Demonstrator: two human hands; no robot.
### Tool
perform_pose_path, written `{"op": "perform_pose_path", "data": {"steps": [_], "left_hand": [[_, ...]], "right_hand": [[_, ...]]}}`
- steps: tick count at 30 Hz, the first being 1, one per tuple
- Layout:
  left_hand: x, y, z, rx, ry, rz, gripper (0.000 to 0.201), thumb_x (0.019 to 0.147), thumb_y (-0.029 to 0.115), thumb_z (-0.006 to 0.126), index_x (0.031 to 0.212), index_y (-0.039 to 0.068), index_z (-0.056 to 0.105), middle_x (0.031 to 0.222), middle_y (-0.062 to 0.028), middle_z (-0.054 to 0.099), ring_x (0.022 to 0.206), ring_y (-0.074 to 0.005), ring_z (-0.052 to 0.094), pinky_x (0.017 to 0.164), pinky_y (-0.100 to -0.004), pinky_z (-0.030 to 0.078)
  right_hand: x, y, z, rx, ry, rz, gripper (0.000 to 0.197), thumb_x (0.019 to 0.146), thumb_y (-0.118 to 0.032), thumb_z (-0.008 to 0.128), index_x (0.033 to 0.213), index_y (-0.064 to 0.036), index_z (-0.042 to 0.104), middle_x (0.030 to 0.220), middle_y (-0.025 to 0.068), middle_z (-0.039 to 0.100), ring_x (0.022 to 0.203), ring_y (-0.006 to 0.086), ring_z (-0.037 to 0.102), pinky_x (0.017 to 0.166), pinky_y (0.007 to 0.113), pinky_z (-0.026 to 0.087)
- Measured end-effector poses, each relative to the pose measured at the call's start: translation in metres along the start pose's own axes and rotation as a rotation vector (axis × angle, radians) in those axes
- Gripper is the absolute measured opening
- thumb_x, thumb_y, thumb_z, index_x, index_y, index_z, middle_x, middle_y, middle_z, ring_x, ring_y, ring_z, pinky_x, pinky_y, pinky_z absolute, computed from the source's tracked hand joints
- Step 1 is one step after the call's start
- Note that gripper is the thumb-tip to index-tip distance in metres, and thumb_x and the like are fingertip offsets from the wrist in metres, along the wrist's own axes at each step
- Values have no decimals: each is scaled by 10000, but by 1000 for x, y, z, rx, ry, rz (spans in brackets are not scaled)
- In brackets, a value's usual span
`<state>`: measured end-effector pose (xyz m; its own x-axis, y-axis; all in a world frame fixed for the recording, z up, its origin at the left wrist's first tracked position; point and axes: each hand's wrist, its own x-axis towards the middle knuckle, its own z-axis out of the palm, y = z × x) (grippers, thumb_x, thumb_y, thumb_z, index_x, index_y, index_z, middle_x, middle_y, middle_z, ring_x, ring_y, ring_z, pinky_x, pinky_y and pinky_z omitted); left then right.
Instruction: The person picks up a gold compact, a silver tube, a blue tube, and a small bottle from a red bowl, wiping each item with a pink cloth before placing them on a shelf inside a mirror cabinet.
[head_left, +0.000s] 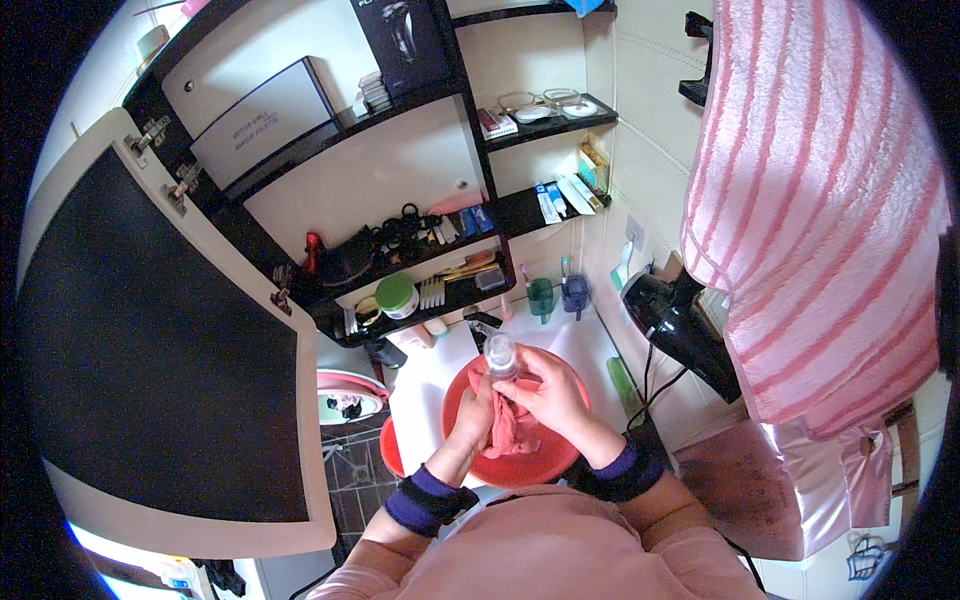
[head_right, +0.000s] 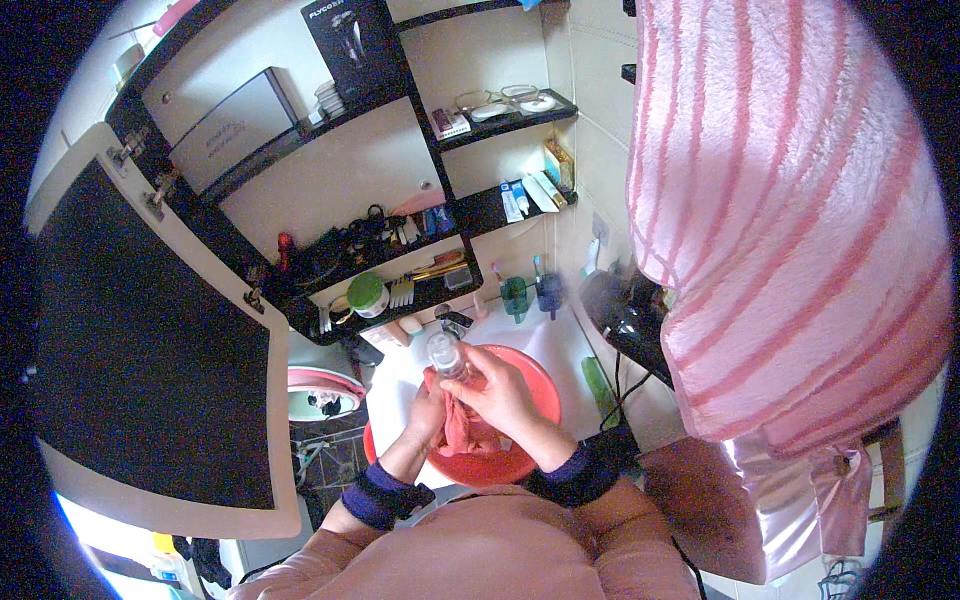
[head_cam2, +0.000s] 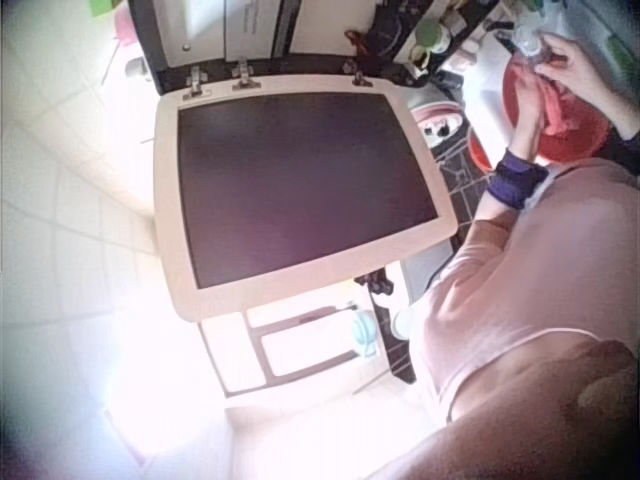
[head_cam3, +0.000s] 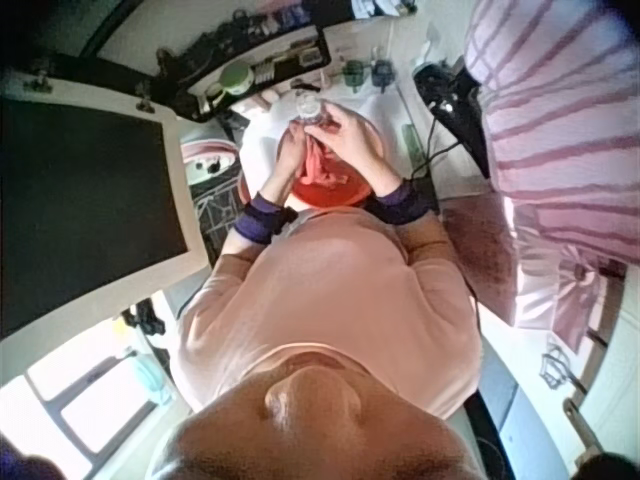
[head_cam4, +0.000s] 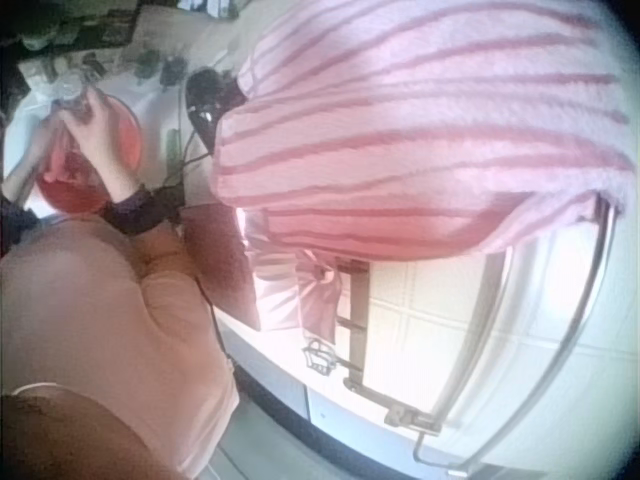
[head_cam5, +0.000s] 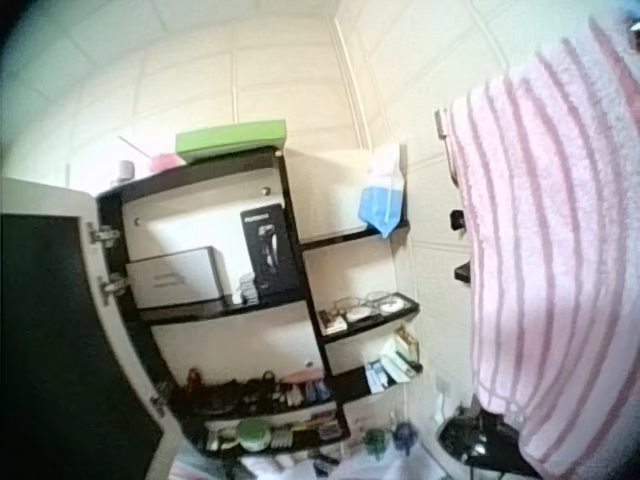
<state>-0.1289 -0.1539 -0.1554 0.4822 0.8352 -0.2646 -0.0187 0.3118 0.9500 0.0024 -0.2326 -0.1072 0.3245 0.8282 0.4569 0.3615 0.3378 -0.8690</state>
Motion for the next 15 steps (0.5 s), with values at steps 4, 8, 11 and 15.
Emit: {"op": "perform_pose_path", "data": {"steps": [4, 8, 11, 15], "left_hand": [[-1, 0, 3, 137, 7, 101, 389, 989, 259, 511, 1225, -51, 532, 1083, -118, 643, 977, -190, 621, 822, -308, 504], [-2, 12, 3, 227, -30, 167, 312, 972, 237, 562, 1170, -4, 559, 969, -73, 658, 838, -151, 642, 729, -282, 517], [-5, 20, 4, 100, -64, 204, 270, 960, 250, 588, 1094, 16, 574, 841, -37, 651, 683, -125, 633, 606, -259, 510], [-10, 25, 4, 54, -67, 91, 223, 948, 208, 612, 1062, 16, 605, 920, -10, 638, 796, -84, 594, 713, -238, 485]], "right_hand": [[3, -1, -5, -117, -19, -48, 524, 809, -204, 750, 1269, -59, 545, 1093, 130, 657, 947, 235, 668, 809, 324, 532], [21, 20, -12, -83, 59, 33, 532, 807, -196, 749, 1276, -58, 539, 1084, 130, 659, 916, 243, 672, 776, 316, 534], [53, 43, -15, 155, 183, 147, 443, 842, -133, 717, 1244, -42, 556, 1016, 71, 678, 882, 114, 634, 748, 263, 515], [114, 57, -30, 164, 326, 118, 357, 865, -96, 684, 1192, -20, 563, 999, 58, 671, 890, 97, 619, 770, 250, 504]]}}
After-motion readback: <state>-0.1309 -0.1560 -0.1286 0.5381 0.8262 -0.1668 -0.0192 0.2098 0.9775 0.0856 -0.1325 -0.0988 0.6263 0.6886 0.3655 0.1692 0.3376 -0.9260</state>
